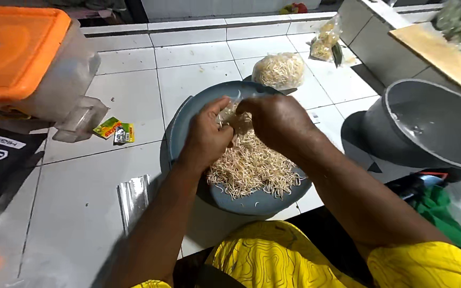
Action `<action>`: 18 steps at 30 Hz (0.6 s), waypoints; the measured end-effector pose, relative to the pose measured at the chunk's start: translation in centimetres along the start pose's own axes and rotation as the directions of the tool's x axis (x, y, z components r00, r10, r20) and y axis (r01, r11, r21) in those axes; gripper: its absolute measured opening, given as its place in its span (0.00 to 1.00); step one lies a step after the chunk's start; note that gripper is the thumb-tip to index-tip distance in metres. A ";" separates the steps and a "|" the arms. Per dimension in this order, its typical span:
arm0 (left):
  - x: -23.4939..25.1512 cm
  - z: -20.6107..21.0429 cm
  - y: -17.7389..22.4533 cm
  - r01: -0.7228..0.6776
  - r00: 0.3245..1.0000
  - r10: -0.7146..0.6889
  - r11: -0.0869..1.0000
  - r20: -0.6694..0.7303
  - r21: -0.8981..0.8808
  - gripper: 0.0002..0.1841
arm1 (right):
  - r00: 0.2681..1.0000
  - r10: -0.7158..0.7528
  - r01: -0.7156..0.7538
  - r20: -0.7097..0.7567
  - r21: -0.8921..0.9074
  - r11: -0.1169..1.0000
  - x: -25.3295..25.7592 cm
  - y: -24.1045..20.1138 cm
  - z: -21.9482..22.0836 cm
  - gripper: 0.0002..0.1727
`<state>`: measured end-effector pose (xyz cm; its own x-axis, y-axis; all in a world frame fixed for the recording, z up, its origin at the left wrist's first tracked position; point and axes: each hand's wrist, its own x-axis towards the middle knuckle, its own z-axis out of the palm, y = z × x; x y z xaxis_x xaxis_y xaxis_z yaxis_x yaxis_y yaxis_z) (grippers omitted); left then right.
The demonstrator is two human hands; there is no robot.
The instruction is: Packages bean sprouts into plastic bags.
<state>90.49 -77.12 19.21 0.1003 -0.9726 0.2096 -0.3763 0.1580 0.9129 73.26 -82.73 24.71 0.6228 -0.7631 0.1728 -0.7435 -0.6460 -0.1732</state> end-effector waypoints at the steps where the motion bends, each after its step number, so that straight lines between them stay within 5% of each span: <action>1: 0.1 -0.5 0.7 0.030 1.000 -0.030 0.998 0.009 -0.054 0.34 | 0.998 -0.009 0.007 -0.070 -0.017 1.000 0.6 0.1 -0.1 0.15; 4: 0.5 -2.1 2.5 0.091 0.996 -0.089 0.987 0.023 -0.129 0.32 | 0.983 0.036 -0.028 -0.181 0.043 0.999 2.8 1.4 0.4 0.10; 6: 0.7 -3.0 3.0 0.107 0.994 -0.105 0.992 0.024 -0.072 0.32 | 0.992 0.075 -0.059 -0.101 0.153 0.986 3.9 2.3 1.1 0.15; 9: 1.3 -4.4 2.3 0.062 0.995 -0.078 0.971 0.059 0.233 0.29 | 0.994 0.092 -0.076 -0.059 0.238 0.968 4.7 2.6 0.8 0.11; 12: 1.8 -5.6 1.5 -0.013 0.996 -0.043 0.815 0.083 0.580 0.20 | 0.994 0.062 -0.038 -0.086 0.265 0.963 5.2 1.7 -0.4 0.11; 15: 2.5 -5.9 0.9 0.007 1.000 0.002 0.681 -0.012 0.732 0.16 | 0.997 -0.079 0.083 -0.026 0.259 0.962 5.6 0.8 -0.3 0.10; 18: 3.2 -6.3 0.8 -0.068 0.997 0.060 0.648 0.037 0.759 0.13 | 0.975 0.002 0.087 -0.221 0.390 0.917 6.0 0.9 0.1 0.12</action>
<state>96.26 -79.01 22.83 0.0431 -0.9669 0.2513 -0.9494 0.0387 0.3118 76.34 -87.95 25.53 0.5524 -0.7407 0.3822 -0.5322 -0.6664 -0.5222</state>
